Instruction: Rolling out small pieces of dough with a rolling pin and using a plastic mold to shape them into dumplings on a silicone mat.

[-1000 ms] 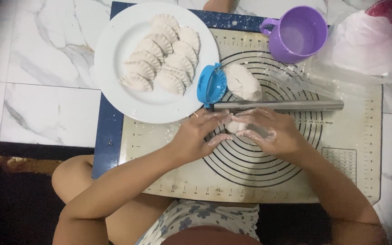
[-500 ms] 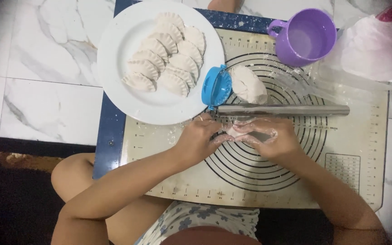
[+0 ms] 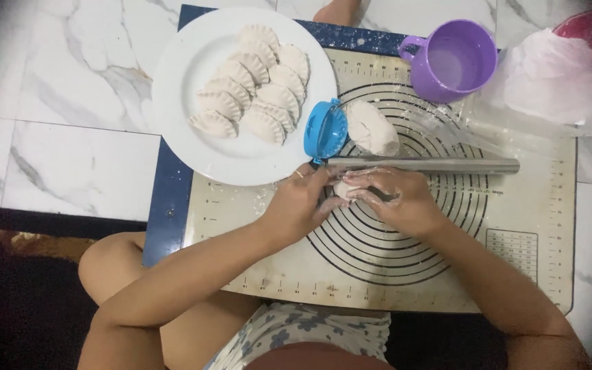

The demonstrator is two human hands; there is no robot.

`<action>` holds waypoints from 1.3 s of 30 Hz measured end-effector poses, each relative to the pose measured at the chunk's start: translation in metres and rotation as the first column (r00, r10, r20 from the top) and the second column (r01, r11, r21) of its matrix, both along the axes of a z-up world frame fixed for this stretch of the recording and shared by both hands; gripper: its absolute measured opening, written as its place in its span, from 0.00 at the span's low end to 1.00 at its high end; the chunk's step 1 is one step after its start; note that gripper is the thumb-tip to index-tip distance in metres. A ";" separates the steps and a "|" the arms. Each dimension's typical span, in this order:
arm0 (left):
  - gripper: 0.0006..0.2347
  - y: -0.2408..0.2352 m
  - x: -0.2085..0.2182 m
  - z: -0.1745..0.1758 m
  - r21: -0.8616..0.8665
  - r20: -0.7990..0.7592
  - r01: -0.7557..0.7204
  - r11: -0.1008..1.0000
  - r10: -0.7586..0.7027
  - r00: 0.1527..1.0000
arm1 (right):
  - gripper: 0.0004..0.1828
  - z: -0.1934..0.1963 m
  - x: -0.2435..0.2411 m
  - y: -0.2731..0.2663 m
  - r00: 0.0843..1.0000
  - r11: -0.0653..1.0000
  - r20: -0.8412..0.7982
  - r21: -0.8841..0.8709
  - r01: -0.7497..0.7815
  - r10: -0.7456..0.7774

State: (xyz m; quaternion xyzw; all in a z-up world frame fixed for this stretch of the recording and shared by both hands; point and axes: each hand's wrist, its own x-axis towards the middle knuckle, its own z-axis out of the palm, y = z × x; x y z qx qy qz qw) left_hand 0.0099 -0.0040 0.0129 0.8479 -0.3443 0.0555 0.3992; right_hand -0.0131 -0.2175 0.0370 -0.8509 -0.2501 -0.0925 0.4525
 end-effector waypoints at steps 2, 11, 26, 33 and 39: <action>0.15 0.001 -0.002 -0.021 0.011 0.019 -0.001 1.000 0.000 1.000 | 0.10 0.005 0.000 -0.004 0.999 0.999 -0.029 -0.003 -0.042 0.042; 0.13 0.000 -0.006 -0.011 -0.058 -0.146 -0.032 0.998 0.023 0.989 | 0.33 0.027 -0.010 -0.001 0.889 0.948 -0.420 -0.316 0.046 -0.183; 0.23 0.008 -0.009 0.017 0.078 -0.190 0.079 0.994 -0.063 0.980 | 0.28 0.001 -0.015 -0.013 0.954 0.977 -0.264 -0.189 0.095 -0.144; 0.13 0.003 -0.007 -0.038 -0.004 -0.124 0.096 0.995 -0.096 0.988 | 0.17 -0.003 -0.009 -0.011 0.983 0.995 -0.164 -0.074 0.074 -0.085; 0.07 -0.004 -0.005 -0.047 -0.116 -0.093 0.097 0.988 -0.108 0.990 | 0.15 -0.004 -0.012 -0.006 0.962 0.991 -0.244 0.021 0.133 -0.124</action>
